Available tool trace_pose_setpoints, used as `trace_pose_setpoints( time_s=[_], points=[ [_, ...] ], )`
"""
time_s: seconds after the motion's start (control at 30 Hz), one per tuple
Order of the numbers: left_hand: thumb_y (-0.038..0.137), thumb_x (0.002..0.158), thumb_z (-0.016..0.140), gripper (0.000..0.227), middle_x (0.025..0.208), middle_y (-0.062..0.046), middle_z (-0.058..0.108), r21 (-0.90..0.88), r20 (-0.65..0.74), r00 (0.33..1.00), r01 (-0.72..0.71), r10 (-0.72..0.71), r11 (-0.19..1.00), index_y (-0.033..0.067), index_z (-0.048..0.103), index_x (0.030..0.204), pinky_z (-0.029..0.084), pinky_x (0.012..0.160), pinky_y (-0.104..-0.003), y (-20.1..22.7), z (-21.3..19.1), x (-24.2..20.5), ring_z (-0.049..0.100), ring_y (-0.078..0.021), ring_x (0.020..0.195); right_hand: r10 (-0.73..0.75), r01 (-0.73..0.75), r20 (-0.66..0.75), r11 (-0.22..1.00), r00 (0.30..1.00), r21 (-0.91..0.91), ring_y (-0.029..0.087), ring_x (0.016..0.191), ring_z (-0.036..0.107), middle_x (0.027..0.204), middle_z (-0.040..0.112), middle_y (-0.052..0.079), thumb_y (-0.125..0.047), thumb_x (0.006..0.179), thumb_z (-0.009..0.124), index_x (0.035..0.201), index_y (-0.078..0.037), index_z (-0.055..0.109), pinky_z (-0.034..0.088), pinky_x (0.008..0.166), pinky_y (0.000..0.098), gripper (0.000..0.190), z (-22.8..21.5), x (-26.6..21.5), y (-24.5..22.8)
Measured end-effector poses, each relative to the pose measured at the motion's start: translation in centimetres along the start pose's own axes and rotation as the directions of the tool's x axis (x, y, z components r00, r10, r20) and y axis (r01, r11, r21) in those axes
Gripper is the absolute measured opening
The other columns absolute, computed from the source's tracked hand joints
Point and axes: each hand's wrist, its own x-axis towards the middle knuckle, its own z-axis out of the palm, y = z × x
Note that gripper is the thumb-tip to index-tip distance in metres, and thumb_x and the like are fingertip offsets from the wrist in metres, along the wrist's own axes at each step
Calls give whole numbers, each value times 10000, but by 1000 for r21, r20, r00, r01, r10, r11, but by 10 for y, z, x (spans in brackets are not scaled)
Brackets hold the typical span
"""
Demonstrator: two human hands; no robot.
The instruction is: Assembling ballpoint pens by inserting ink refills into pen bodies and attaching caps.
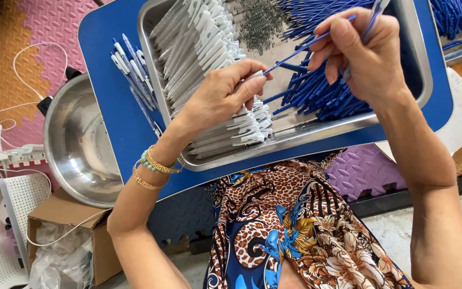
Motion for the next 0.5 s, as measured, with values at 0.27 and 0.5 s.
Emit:
trace_pose_setpoints(
  time_s=[0.27,0.5],
  points=[
    [271,1181,539,396,908,-8,701,-289,33,998,58,-50,956,122,585,1544,377,500,-189,-26,9,19,470,-34,584,35,-35,-57,999,998,2,143,929,800,1168,766,115,-289,1320,547,1307,-24,677,579,591,164,295,-27,3,4],
    [140,1193,468,328,1084,-69,741,-442,-4,1000,8,-10,897,42,509,1504,664,766,-230,-10,17,31,720,-116,848,-69,66,-61,996,996,-62,154,1005,801,1266,766,119,-316,1378,544,1284,-81,670,611,667,181,283,-76,-8,30]
  ],
)
